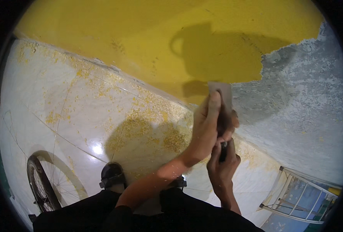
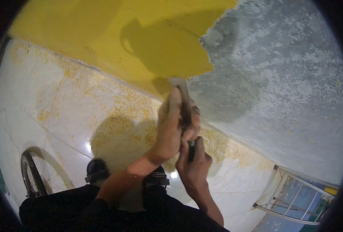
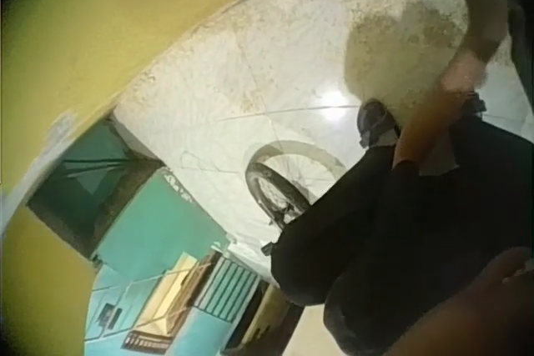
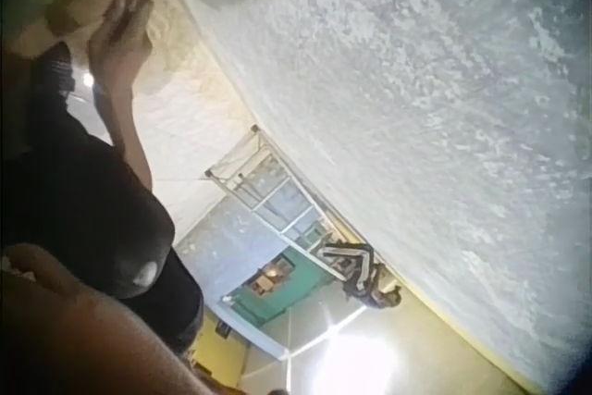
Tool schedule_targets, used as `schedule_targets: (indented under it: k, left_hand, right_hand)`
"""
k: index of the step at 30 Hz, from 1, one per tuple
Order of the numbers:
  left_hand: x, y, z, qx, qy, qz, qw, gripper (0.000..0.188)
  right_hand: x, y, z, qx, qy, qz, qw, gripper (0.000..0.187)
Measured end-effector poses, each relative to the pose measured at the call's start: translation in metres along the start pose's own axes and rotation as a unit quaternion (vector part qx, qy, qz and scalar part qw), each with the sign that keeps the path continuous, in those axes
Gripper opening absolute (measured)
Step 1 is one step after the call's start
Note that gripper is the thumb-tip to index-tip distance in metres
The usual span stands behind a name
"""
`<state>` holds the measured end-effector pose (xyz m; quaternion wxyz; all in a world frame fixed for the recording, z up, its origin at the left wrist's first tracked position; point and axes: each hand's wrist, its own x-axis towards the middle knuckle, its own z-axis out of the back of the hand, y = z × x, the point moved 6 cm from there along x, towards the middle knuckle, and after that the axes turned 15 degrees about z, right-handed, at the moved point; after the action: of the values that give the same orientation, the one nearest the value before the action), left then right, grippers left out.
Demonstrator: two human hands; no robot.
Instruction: Scraping old paint off a wall using a putty knife and cleaning up debris.
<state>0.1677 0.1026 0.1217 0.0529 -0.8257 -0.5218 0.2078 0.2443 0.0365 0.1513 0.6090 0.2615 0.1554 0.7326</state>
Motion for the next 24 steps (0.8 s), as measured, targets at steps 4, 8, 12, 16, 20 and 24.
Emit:
schedule_targets:
  k: [4,8,12,16,20,24]
  left_hand:
    - [0.0,0.003,0.003,0.027,0.056,0.03,0.998,0.043]
    - [-0.001,0.005,0.001,0.047,-0.009,0.028,0.998,0.041]
    - [-0.003,-0.021,-0.007,0.125,0.02,-0.016,0.992,0.036]
    - [-0.008,-0.013,-0.009,0.139,0.055,0.026,0.988,0.038]
    - [-0.007,-0.025,-0.002,0.182,0.021,0.023,0.983,0.043]
    - [-0.005,-0.007,-0.001,0.175,0.024,0.029,0.984,0.042]
  right_hand:
    - [-0.01,-0.005,-0.002,0.028,-0.003,-0.039,0.999,0.012]
    - [-0.014,-0.018,-0.01,0.104,-0.012,-0.088,0.991,0.01]
    - [-0.017,-0.015,-0.034,0.165,-0.033,-0.086,0.982,0.011]
    - [-0.025,-0.019,-0.038,0.176,-0.057,-0.098,0.978,0.016]
    - [-0.022,-0.012,-0.051,0.215,-0.046,-0.097,0.971,0.014]
    - [-0.023,-0.016,-0.044,0.206,-0.078,-0.09,0.971,0.014]
